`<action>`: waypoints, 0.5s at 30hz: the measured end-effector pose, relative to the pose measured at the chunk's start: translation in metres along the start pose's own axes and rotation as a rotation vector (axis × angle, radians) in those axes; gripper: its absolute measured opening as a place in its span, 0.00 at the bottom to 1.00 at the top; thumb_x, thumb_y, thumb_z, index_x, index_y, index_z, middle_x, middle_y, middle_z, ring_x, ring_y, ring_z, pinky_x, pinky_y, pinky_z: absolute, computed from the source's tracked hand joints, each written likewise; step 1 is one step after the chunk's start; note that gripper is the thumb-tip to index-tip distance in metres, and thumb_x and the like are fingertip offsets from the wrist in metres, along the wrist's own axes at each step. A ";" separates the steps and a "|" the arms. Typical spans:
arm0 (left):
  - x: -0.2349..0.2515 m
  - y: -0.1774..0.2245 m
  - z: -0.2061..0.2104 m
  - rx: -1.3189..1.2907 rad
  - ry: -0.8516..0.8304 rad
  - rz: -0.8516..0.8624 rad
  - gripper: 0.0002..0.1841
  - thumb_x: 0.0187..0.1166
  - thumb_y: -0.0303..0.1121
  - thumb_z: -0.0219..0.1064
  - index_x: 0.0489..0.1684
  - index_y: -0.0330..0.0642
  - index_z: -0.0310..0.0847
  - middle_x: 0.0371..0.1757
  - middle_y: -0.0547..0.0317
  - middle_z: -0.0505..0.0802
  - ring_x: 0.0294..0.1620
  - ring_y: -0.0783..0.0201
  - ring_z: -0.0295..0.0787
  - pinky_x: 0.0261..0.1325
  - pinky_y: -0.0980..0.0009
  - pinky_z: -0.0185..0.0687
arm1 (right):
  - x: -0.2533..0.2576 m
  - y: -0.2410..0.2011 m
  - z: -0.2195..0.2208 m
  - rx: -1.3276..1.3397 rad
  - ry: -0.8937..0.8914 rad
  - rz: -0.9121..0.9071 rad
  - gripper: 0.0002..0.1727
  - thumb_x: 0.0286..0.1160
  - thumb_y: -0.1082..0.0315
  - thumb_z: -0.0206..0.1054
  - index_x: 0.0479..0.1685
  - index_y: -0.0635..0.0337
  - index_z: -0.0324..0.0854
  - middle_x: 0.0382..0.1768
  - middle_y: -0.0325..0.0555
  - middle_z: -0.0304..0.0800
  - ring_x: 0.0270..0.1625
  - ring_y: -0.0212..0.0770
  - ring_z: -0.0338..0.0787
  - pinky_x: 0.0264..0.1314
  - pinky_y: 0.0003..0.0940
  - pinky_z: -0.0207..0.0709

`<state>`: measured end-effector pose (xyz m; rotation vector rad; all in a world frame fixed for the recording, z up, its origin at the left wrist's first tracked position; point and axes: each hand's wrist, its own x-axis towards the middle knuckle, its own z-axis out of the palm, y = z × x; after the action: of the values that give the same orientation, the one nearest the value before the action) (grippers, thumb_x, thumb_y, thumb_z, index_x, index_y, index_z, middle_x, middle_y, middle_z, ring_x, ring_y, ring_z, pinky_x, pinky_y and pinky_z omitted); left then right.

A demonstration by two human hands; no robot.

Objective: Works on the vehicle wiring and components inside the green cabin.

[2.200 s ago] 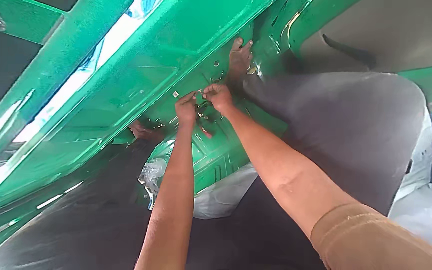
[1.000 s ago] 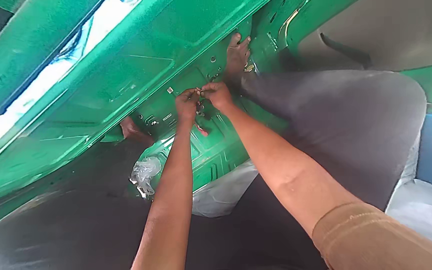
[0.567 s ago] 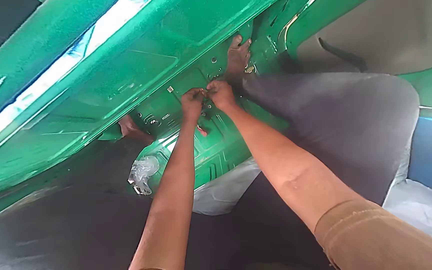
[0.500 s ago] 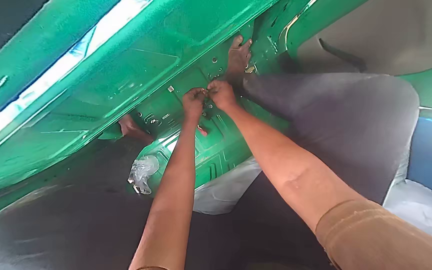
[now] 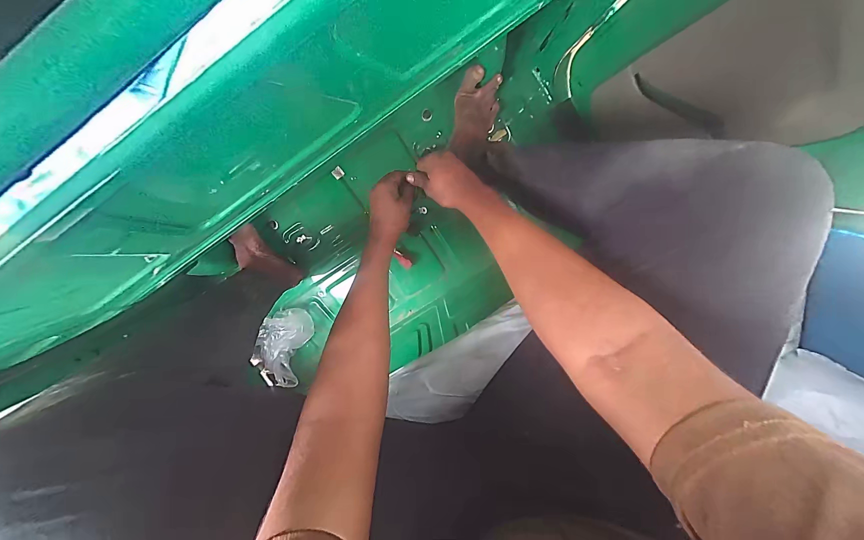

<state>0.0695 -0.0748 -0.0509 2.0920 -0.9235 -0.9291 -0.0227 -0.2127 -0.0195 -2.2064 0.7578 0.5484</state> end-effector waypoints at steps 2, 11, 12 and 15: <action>-0.002 0.002 0.001 -0.006 -0.029 -0.002 0.16 0.89 0.38 0.56 0.55 0.36 0.88 0.48 0.47 0.93 0.51 0.56 0.91 0.62 0.53 0.84 | -0.001 0.002 0.000 -0.037 -0.013 0.003 0.24 0.91 0.47 0.54 0.52 0.59 0.86 0.56 0.57 0.89 0.65 0.57 0.87 0.65 0.60 0.80; -0.002 0.005 0.003 -0.073 -0.014 -0.064 0.13 0.85 0.38 0.62 0.48 0.40 0.90 0.39 0.55 0.94 0.39 0.65 0.90 0.50 0.59 0.86 | -0.003 0.011 0.016 0.108 0.132 0.027 0.24 0.92 0.52 0.53 0.38 0.61 0.85 0.42 0.55 0.90 0.52 0.53 0.90 0.57 0.57 0.80; -0.002 0.005 0.002 -0.105 -0.020 -0.064 0.13 0.86 0.38 0.62 0.49 0.40 0.91 0.40 0.56 0.95 0.39 0.66 0.91 0.50 0.60 0.87 | -0.002 0.012 0.018 0.160 0.158 0.029 0.23 0.91 0.53 0.53 0.37 0.62 0.85 0.40 0.55 0.89 0.50 0.53 0.90 0.57 0.56 0.80; 0.001 0.001 0.005 -0.373 -0.035 -0.113 0.16 0.89 0.38 0.59 0.49 0.36 0.91 0.37 0.55 0.95 0.36 0.65 0.92 0.48 0.61 0.90 | -0.006 0.013 0.020 0.305 0.213 0.069 0.22 0.90 0.56 0.55 0.34 0.62 0.85 0.38 0.53 0.88 0.46 0.50 0.88 0.55 0.53 0.79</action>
<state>0.0654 -0.0774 -0.0526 1.8262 -0.5981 -1.1056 -0.0385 -0.2028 -0.0353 -1.9781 0.9638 0.2138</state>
